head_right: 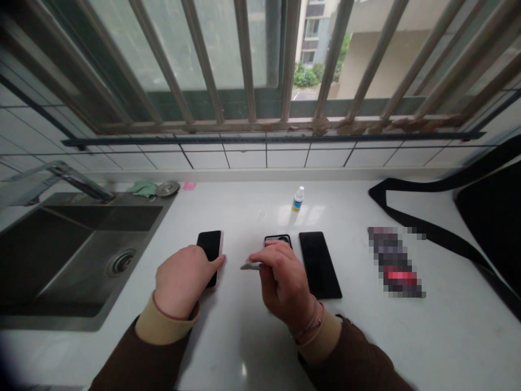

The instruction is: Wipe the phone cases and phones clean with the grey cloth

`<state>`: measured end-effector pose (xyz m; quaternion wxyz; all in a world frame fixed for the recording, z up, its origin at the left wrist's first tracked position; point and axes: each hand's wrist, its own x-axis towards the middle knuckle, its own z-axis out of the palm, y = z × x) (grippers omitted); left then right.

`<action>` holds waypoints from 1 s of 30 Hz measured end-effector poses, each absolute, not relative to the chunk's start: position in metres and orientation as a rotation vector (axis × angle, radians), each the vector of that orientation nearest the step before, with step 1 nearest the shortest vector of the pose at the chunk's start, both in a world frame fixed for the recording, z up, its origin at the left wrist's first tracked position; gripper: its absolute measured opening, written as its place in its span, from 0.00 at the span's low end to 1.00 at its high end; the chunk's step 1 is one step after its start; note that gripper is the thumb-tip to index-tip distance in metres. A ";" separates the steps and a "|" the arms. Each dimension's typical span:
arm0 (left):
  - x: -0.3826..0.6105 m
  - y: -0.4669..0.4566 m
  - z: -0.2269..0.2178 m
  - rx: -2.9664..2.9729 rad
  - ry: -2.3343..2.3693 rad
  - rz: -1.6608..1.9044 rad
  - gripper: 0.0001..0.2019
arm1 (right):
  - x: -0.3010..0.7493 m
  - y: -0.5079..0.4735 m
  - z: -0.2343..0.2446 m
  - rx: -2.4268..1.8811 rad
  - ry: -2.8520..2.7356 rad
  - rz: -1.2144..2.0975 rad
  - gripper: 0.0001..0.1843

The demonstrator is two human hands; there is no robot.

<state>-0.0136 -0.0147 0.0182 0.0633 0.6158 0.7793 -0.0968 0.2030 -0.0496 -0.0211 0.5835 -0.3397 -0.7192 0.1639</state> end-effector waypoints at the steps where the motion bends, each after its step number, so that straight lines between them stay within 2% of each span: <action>1: -0.012 -0.013 0.018 1.878 2.345 -0.290 0.29 | 0.203 -0.050 -0.021 -0.782 -1.687 0.390 0.20; 14: 0.005 -0.017 0.020 2.006 2.232 -0.296 0.28 | 0.200 -0.056 -0.020 -0.592 -1.882 0.428 0.25; 30: 0.024 -0.025 0.020 1.937 2.282 -0.282 0.29 | 0.198 -0.058 -0.019 -0.596 -1.884 0.359 0.21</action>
